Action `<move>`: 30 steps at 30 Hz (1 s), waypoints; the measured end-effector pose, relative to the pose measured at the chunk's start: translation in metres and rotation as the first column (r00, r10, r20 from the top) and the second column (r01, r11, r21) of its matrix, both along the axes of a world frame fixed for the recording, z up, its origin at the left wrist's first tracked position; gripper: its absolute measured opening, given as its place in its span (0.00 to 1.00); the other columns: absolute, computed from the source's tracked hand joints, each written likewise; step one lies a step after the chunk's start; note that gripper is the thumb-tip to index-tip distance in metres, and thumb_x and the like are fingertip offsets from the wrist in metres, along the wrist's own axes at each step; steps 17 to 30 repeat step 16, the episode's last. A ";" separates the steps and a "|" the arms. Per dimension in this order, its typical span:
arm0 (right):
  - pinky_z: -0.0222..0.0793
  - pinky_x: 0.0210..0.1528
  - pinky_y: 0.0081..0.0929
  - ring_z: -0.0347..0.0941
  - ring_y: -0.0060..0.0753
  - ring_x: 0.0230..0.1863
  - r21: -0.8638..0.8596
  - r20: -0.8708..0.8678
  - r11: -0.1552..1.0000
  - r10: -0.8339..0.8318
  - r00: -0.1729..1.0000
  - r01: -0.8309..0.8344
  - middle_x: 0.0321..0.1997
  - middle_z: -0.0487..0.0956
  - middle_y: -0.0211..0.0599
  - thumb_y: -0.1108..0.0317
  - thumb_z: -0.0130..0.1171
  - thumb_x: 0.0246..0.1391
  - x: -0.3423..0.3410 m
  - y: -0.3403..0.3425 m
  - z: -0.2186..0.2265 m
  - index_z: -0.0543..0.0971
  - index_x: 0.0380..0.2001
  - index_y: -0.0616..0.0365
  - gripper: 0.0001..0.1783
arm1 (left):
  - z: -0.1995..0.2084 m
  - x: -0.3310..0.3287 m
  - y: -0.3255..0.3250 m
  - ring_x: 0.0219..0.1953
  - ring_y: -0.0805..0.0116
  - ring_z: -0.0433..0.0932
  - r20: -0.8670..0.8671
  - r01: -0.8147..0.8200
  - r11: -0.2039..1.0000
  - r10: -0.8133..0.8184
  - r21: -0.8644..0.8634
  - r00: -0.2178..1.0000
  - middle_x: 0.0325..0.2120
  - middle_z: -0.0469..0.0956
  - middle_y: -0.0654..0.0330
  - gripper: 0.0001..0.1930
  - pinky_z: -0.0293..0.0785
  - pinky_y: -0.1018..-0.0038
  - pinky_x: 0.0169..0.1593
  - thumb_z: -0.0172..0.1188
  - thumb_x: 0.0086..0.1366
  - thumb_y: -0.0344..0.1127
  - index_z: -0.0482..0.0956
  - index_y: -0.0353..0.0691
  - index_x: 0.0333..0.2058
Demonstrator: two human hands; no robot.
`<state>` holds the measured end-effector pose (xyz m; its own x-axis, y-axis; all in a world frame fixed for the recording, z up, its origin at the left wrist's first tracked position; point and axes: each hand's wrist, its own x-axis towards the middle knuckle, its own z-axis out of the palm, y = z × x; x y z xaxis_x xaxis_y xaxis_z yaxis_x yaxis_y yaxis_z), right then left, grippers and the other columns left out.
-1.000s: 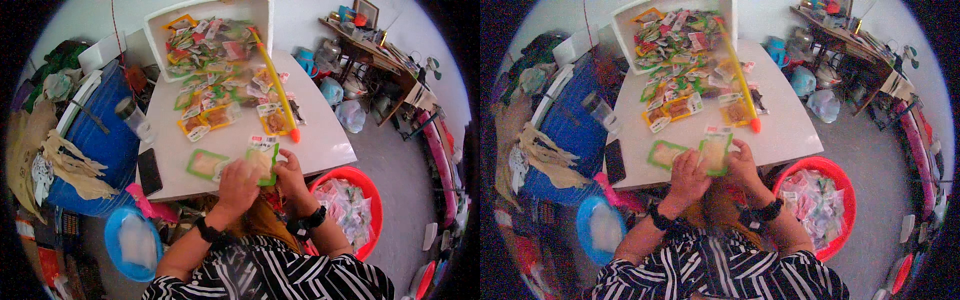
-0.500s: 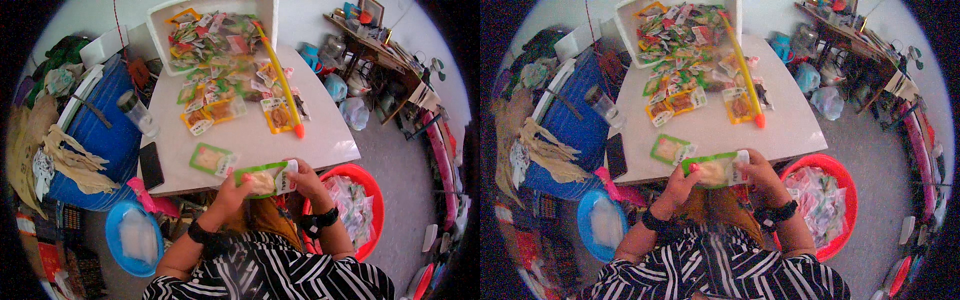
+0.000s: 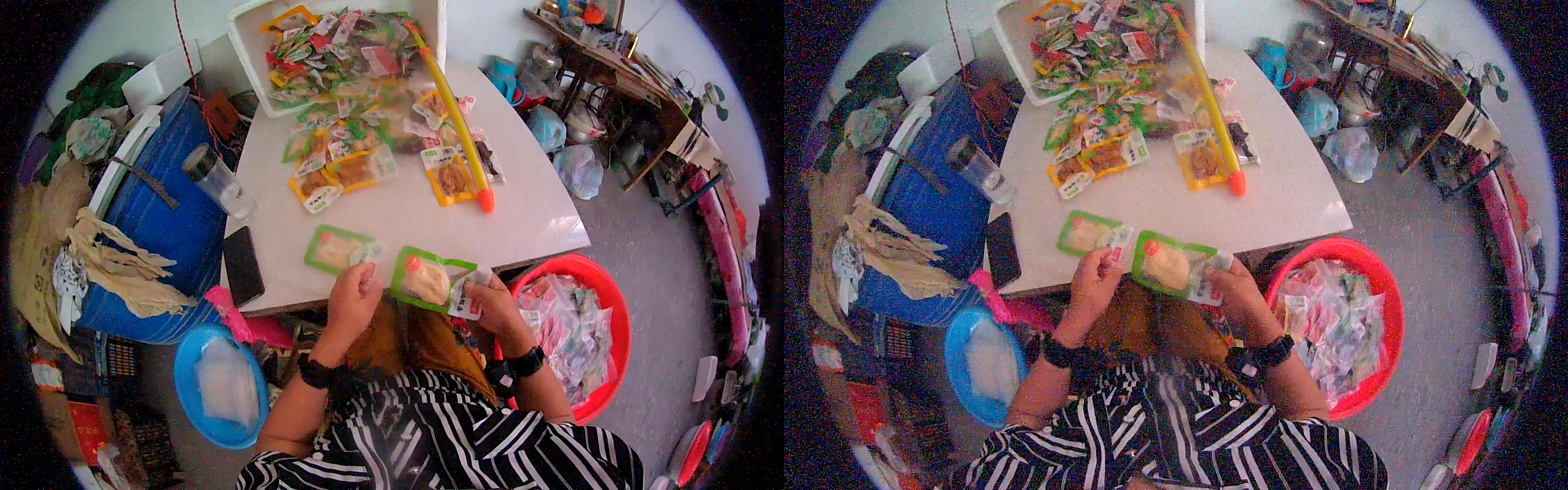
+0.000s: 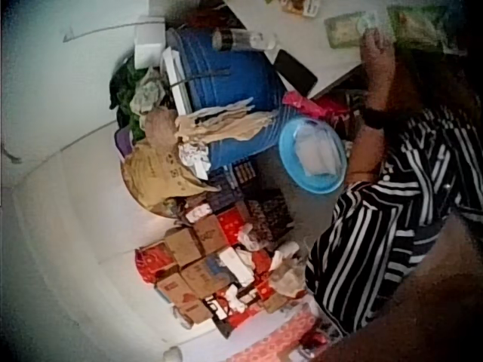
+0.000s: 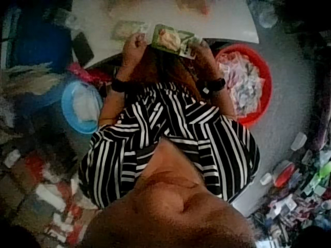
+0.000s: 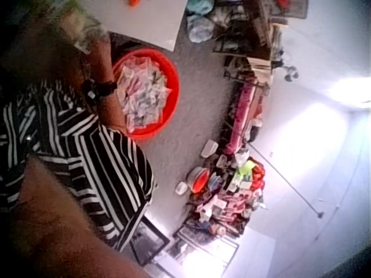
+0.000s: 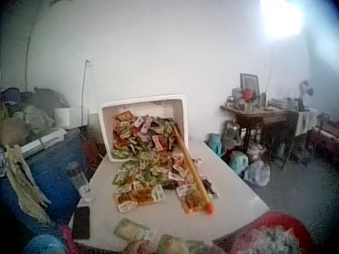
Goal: The person repeatedly picks up small snack packets from a table, places them into clear plastic bags, and transfers the filled bags into a red basin. The process is repetitive, involving handling individual packets and bags one at a time.
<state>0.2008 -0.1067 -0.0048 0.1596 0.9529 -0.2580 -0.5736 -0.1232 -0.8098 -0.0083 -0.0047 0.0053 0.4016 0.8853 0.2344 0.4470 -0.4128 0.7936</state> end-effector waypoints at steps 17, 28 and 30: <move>0.67 0.38 0.34 0.68 0.36 0.37 -0.001 -0.157 0.998 -0.065 0.985 0.065 0.37 0.69 0.38 0.74 0.44 0.46 -0.017 0.021 -0.058 0.63 0.40 0.60 0.14 | -0.013 0.000 0.009 0.26 0.50 0.68 -0.309 -0.057 0.989 0.097 0.135 0.946 0.21 0.69 0.51 0.07 0.65 0.60 0.29 0.47 0.51 0.36 0.68 0.39 0.24; 0.67 0.38 0.34 0.68 0.36 0.37 -0.001 -0.157 0.998 -0.065 0.985 0.065 0.37 0.69 0.38 0.74 0.44 0.46 -0.017 0.021 -0.058 0.63 0.40 0.60 0.14 | -0.013 0.000 0.009 0.26 0.50 0.68 -0.309 -0.057 0.989 0.097 0.135 0.946 0.21 0.69 0.51 0.07 0.65 0.60 0.29 0.47 0.51 0.36 0.68 0.39 0.24; 0.67 0.38 0.34 0.68 0.36 0.37 -0.001 -0.157 0.998 -0.065 0.985 0.065 0.37 0.69 0.38 0.74 0.44 0.46 -0.017 0.021 -0.058 0.63 0.40 0.60 0.14 | -0.013 0.000 0.009 0.26 0.50 0.68 -0.309 -0.057 0.989 0.097 0.135 0.946 0.21 0.69 0.51 0.07 0.65 0.60 0.29 0.47 0.51 0.36 0.68 0.39 0.24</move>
